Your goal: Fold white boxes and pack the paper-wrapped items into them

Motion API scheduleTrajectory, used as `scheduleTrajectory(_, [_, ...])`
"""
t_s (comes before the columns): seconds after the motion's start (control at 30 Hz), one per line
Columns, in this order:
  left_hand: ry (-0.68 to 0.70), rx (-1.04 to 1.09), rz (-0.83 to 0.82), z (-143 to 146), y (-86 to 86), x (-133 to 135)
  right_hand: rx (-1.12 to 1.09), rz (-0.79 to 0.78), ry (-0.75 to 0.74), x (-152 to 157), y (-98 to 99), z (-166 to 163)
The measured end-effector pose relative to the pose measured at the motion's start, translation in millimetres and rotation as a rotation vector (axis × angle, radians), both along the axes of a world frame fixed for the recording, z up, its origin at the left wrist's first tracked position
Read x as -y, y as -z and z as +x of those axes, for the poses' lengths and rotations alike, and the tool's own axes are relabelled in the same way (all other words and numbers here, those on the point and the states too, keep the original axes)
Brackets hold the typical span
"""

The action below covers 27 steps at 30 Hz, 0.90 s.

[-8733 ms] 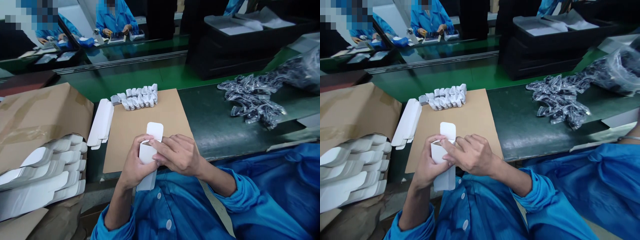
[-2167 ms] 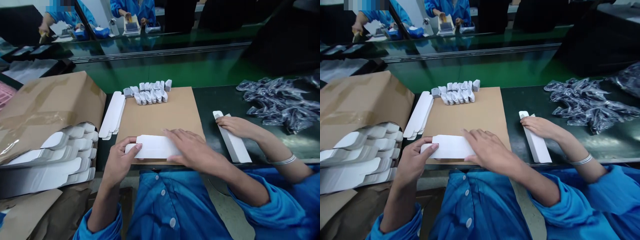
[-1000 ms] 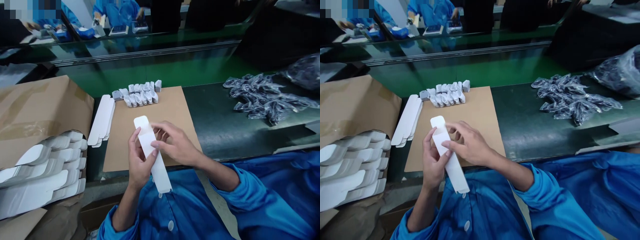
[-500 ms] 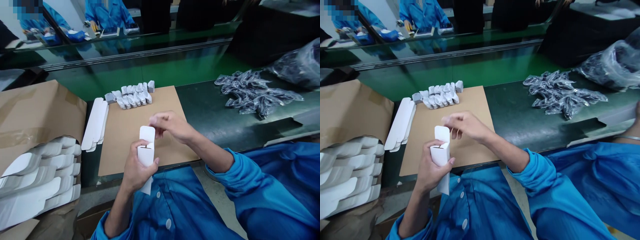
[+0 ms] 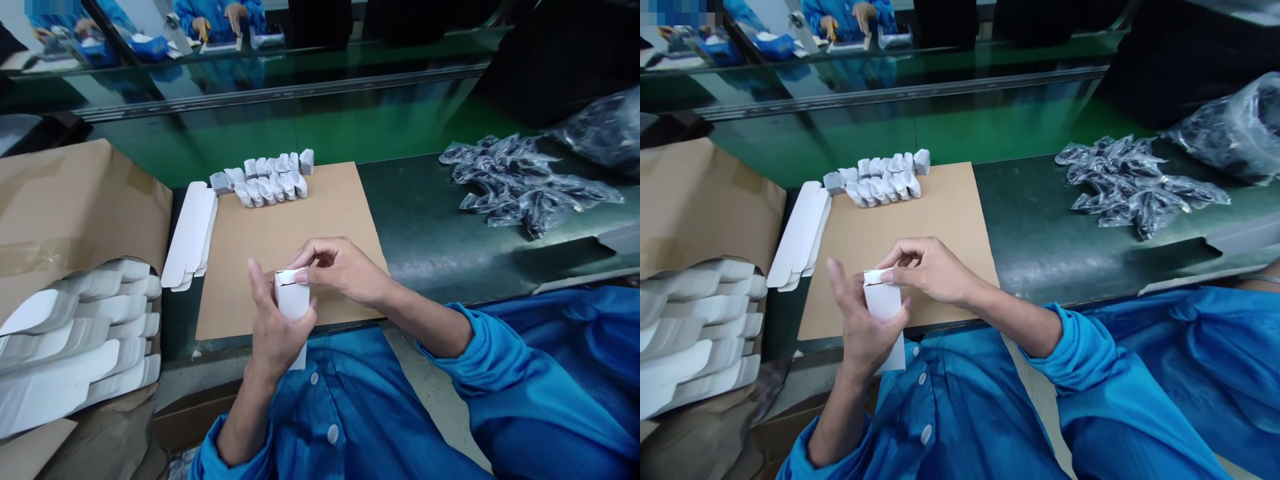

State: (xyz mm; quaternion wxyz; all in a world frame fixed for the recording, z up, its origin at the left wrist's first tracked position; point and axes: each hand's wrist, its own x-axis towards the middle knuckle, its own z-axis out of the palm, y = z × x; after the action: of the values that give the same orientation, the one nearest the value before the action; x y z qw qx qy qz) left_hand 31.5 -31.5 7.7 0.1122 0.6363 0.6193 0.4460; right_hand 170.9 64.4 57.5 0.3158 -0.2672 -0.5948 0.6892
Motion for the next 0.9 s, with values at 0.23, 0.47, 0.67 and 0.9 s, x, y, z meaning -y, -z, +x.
scheduleTrajectory(0.23, [0.063,-0.111,-0.146,-3,-7.5,0,0.060,0.166,0.066,16,6.7,6])
scheduleTrajectory(0.47, [0.052,-0.020,-0.144,2,-6.5,-2,0.054,0.501,0.375,36,28.4,-4])
scheduleTrajectory(0.67, [-0.113,0.294,-0.154,0,-5.1,-15,0.192,0.517,0.181,33,23.9,6])
scheduleTrajectory(0.9, [-0.398,0.625,-0.083,-37,7.4,-39,0.495,0.200,-0.125,31,39.3,10])
